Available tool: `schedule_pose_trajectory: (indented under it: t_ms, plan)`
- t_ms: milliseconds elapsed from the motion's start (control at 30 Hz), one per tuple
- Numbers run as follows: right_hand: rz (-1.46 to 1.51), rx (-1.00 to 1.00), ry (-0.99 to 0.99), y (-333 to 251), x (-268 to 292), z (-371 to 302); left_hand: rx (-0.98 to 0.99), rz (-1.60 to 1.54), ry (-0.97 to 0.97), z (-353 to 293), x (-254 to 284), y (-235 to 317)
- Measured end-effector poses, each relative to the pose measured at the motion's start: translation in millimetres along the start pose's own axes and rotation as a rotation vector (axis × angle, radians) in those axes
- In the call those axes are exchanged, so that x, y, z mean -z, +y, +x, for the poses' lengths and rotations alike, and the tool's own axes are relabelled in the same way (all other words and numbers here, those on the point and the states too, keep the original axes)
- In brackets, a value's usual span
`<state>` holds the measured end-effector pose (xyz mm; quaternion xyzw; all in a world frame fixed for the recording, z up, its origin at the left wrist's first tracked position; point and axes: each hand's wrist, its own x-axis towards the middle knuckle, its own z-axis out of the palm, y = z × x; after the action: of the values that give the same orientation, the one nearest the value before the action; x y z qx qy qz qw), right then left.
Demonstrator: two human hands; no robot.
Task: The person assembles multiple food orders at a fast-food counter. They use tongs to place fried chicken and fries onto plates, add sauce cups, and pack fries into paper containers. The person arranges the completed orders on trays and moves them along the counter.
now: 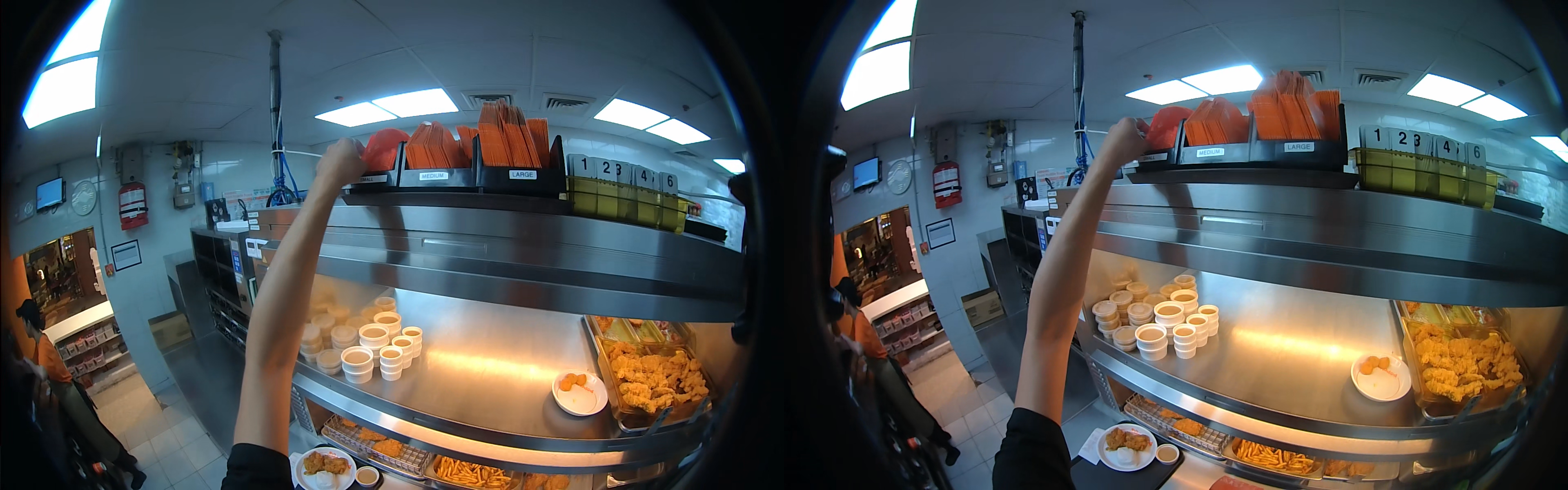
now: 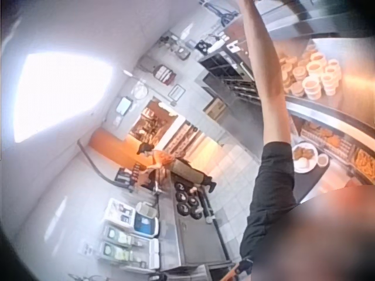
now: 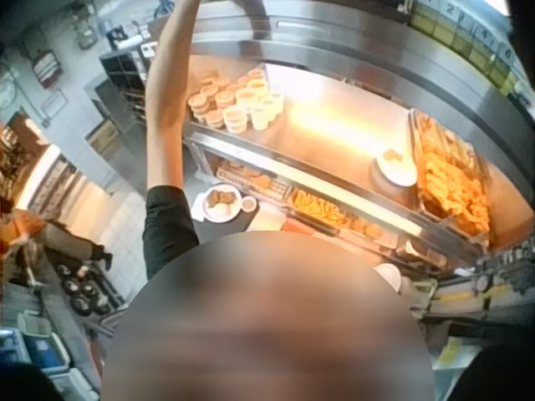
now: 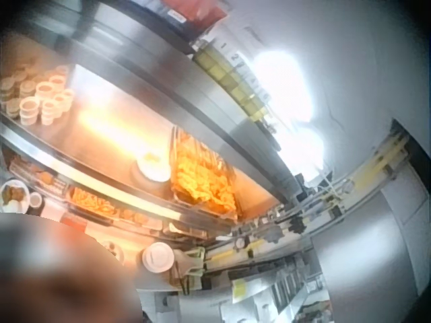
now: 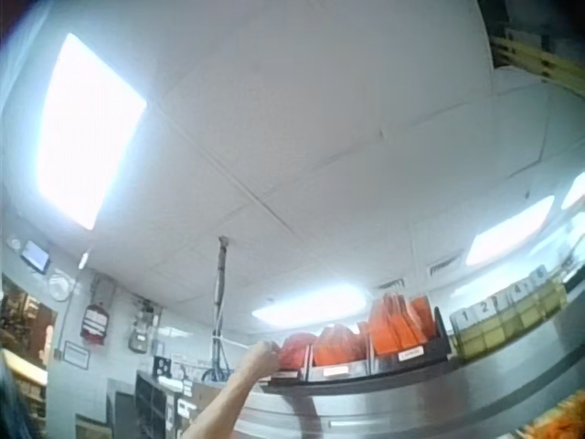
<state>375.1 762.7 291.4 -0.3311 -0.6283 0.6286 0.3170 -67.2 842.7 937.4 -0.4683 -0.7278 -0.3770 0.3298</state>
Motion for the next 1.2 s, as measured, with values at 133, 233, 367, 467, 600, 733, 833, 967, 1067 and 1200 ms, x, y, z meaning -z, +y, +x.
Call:
schedule_pose_trajectory:
  t_ms: [133,233,367,467,600,733,833,967,1067,1200]
  plan:
    - [0.014,-0.012,0.024,-4.6,-1.1,-3.5,-0.098,-0.058,-0.092,18.8,22.9,-8.4]
    - [0.025,-0.030,0.035,-8.7,-1.3,-8.4,-0.118,-0.145,-0.002,25.5,14.3,-5.7]
    - [0.071,-0.098,0.051,-11.4,-2.4,-11.1,-0.149,0.042,-0.019,22.1,-12.7,-3.2]
    - [0.067,-0.002,0.062,-12.3,-6.3,-9.4,-0.117,0.101,0.044,21.4,-16.5,-7.5]
    - [-0.123,0.055,0.133,-17.7,-14.3,-12.2,-0.190,0.049,0.040,21.7,-9.0,-10.4]
    - [0.089,-0.001,0.147,-25.2,-20.9,-18.9,-0.197,-0.044,0.089,30.1,-7.4,3.5]
    - [0.034,-0.037,0.163,-23.3,-24.7,-15.3,-0.130,0.002,0.142,33.6,-14.3,15.5]
    - [0.012,-0.047,0.145,-3.6,-24.1,-4.3,-0.016,-0.027,0.214,19.0,-20.2,7.5]
    - [0.023,-0.065,0.118,21.9,-19.9,-1.1,-0.084,0.028,0.110,9.2,-13.9,-3.0]
    - [-0.012,-0.089,0.141,56.9,-13.9,8.0,-0.079,-0.188,0.090,9.4,-1.2,-4.9]
